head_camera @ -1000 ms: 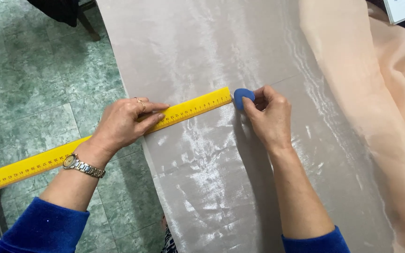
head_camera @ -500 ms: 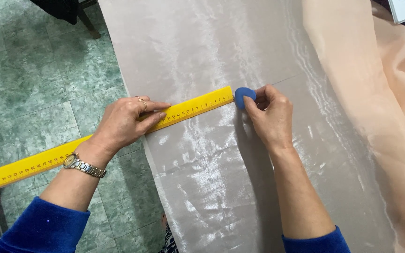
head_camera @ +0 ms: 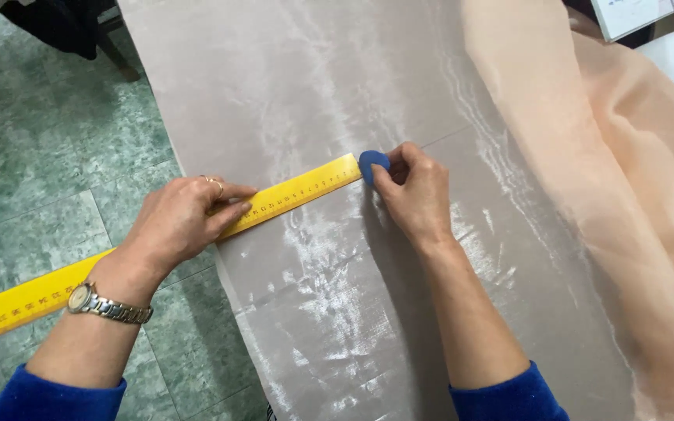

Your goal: The person measures a piece of white fabric using a yellow ruler and a blue chalk marker, drawing straight lines along the ruler's edge. They then use a pair of scissors to cut the fabric along the marked lines, separating a rectangular piece from the main sheet.

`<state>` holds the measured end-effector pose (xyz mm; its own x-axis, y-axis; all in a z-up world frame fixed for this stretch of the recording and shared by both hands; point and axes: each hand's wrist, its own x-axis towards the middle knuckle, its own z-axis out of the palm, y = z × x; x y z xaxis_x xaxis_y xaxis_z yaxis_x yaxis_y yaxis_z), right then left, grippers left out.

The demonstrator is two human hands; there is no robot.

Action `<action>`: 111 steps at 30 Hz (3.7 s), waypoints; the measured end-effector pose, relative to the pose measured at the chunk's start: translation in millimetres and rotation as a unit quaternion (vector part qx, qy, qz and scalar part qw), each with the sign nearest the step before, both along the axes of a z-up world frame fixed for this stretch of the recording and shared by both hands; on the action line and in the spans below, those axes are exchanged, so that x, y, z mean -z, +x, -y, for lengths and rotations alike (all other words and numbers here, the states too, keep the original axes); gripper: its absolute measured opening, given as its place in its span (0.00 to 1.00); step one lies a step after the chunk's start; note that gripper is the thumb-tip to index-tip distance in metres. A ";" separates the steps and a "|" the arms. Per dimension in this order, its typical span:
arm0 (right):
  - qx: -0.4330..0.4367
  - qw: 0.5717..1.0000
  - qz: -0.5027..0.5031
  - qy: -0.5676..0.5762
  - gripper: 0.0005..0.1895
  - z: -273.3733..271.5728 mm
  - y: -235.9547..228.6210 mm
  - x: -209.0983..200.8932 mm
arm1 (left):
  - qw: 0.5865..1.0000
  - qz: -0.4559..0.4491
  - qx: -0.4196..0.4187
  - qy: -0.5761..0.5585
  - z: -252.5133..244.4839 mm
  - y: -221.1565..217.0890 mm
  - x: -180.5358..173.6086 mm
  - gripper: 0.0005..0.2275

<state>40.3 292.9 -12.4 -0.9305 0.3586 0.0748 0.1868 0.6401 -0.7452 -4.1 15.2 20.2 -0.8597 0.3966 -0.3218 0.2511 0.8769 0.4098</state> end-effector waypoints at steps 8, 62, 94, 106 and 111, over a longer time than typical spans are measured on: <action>-0.048 0.995 0.062 0.057 0.04 -7.8 5.1 -7.2 | 0.999 0.019 -0.024 -0.035 -4.0 3.4 -10.7 0.11; 0.744 0.633 -0.163 0.139 0.11 -219.9 777.2 100.0 | 0.940 -0.232 0.221 0.119 -87.0 159.9 38.2 0.26; 0.499 0.851 0.144 0.075 0.29 -149.7 466.2 37.7 | 0.961 -0.127 0.244 0.001 -196.4 107.1 19.4 0.28; 0.439 0.890 0.022 0.125 0.11 -221.2 469.6 74.3 | 0.944 -0.216 0.248 -0.010 -248.7 92.9 47.3 0.25; 0.411 0.908 -0.015 0.075 0.15 -191.4 490.2 24.1 | 0.934 -0.203 0.287 0.067 -240.1 82.7 59.7 0.25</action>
